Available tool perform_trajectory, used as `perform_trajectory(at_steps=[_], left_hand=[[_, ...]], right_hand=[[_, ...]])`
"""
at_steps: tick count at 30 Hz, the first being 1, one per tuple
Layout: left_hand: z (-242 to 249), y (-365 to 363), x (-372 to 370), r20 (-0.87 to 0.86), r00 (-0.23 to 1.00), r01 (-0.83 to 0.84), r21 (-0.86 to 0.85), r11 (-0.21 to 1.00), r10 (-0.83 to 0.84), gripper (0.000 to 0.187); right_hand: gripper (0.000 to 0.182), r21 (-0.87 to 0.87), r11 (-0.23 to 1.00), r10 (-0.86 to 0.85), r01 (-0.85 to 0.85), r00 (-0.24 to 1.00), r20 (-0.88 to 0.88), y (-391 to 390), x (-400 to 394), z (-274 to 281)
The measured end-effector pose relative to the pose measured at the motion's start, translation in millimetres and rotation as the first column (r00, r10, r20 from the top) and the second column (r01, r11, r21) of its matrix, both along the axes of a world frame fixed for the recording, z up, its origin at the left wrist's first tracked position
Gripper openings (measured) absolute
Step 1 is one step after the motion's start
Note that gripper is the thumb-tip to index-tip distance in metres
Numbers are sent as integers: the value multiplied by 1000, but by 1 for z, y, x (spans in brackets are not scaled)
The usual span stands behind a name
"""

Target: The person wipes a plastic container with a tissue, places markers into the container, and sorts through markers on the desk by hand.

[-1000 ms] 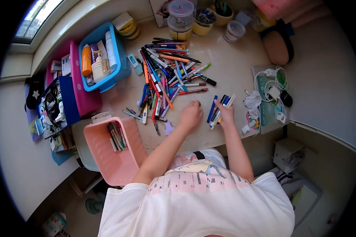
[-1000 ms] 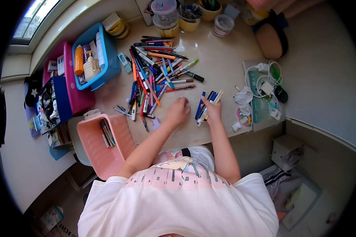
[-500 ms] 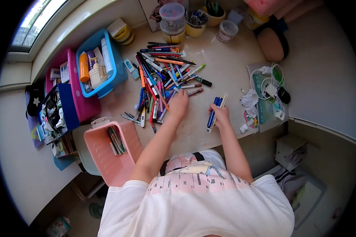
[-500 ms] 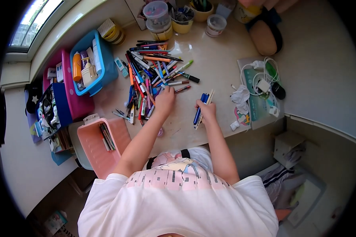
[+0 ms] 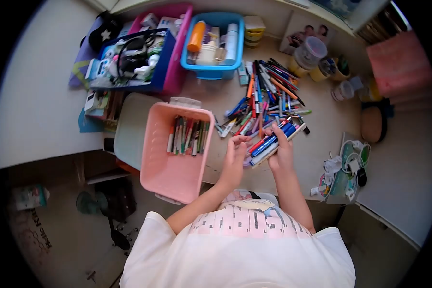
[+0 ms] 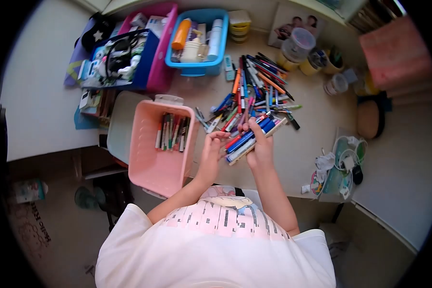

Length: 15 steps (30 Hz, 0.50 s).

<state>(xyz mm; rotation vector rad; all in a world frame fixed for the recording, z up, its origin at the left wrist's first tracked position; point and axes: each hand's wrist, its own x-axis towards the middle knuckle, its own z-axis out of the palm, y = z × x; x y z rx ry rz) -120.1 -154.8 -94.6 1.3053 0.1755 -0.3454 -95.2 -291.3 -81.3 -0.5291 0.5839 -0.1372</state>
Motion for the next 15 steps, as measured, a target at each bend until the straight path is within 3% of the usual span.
perform_trajectory(at_steps=[1, 2, 3, 5, 7, 9, 10, 11, 12, 13, 15], left_hand=[[18, 13, -4, -205, 973, -165, -281, 945, 109, 40], [32, 27, -7, -269, 941, -280, -286, 916, 204, 46], [38, 42, -10, -265, 907, -414, -409, 813, 329, 43], [36, 91, -11, -277, 836, -549, -426, 719, 474, 43], [35, 144, -9, -209, 759, -652, -223, 725, 617, 42], [11, 199, -16, -179, 653, -754, -60, 654, 736, 38], [6, 215, -19, -180, 655, -753, -65, 655, 734, 38], [3, 228, -20, -241, 668, -727, -10, 687, 704, 39], [-1, 236, -22, -303, 675, -695, 43, 718, 672, 40], [-6, 237, -21, -305, 676, -695, 39, 718, 671, 40], [-17, 226, -14, -239, 661, -716, 84, 693, 712, 53]], right_hand=[[21, -10, 999, 52, -51, 995, 91, 36, 4, 18], [20, -38, 975, 220, -218, 974, 51, 69, 3, 25], [20, -65, 925, 376, -374, 927, 10, 101, 2, 30], [18, -144, 854, 510, -500, 859, 38, 162, 8, 29], [21, -256, 796, 539, -549, 834, -114, 206, 24, 22], [19, 55, 812, 571, -582, 771, -280, 239, 34, -16], [22, 114, 801, 582, -588, 720, -378, 250, 37, -59], [16, -20, 800, 520, -600, 710, -474, 258, 37, -93], [23, -67, 820, 449, -568, 712, -539, 259, 41, -114], [30, -244, 786, 319, -568, 710, -628, 255, 46, -113], [43, -463, 619, 54, -635, 622, -781, 260, 60, -157]])
